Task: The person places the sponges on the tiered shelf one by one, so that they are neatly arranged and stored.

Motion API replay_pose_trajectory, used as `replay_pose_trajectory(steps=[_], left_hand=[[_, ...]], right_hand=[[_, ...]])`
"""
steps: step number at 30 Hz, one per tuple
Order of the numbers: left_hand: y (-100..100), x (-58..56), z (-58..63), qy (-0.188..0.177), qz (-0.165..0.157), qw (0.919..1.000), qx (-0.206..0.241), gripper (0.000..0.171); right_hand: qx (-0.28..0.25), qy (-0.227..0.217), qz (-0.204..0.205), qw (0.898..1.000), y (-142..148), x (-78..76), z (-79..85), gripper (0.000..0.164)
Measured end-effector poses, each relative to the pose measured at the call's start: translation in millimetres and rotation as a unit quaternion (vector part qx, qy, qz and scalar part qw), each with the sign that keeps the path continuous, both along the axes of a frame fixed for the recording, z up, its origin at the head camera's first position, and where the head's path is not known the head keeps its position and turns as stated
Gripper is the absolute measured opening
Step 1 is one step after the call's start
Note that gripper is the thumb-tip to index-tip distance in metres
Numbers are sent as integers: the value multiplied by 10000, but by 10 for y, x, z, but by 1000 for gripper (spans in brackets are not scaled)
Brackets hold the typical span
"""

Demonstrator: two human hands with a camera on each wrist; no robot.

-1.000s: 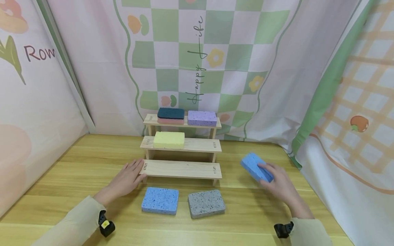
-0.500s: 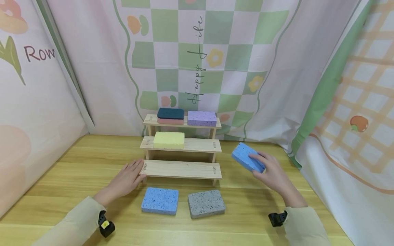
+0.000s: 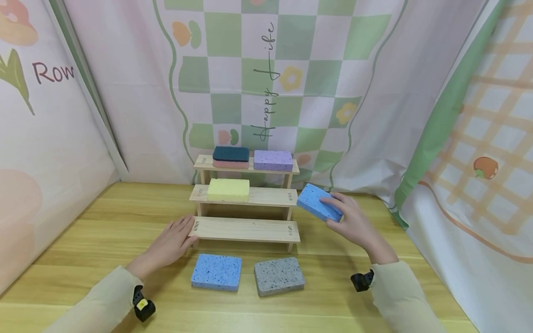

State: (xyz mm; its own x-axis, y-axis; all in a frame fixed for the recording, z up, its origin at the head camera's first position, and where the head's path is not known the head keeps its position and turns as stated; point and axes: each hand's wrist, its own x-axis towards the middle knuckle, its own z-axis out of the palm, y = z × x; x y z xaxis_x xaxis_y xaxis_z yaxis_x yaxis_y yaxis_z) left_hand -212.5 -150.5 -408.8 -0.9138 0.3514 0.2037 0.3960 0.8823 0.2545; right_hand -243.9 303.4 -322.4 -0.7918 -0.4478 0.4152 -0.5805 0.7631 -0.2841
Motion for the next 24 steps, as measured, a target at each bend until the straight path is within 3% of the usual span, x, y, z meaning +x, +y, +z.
replay_pose_trajectory(steps=[24], left_hand=[[-1,-1,-2,-15,23,10000,-44,60]], right_hand=[[-52,-566,738,9956,-555,-344,139,46]])
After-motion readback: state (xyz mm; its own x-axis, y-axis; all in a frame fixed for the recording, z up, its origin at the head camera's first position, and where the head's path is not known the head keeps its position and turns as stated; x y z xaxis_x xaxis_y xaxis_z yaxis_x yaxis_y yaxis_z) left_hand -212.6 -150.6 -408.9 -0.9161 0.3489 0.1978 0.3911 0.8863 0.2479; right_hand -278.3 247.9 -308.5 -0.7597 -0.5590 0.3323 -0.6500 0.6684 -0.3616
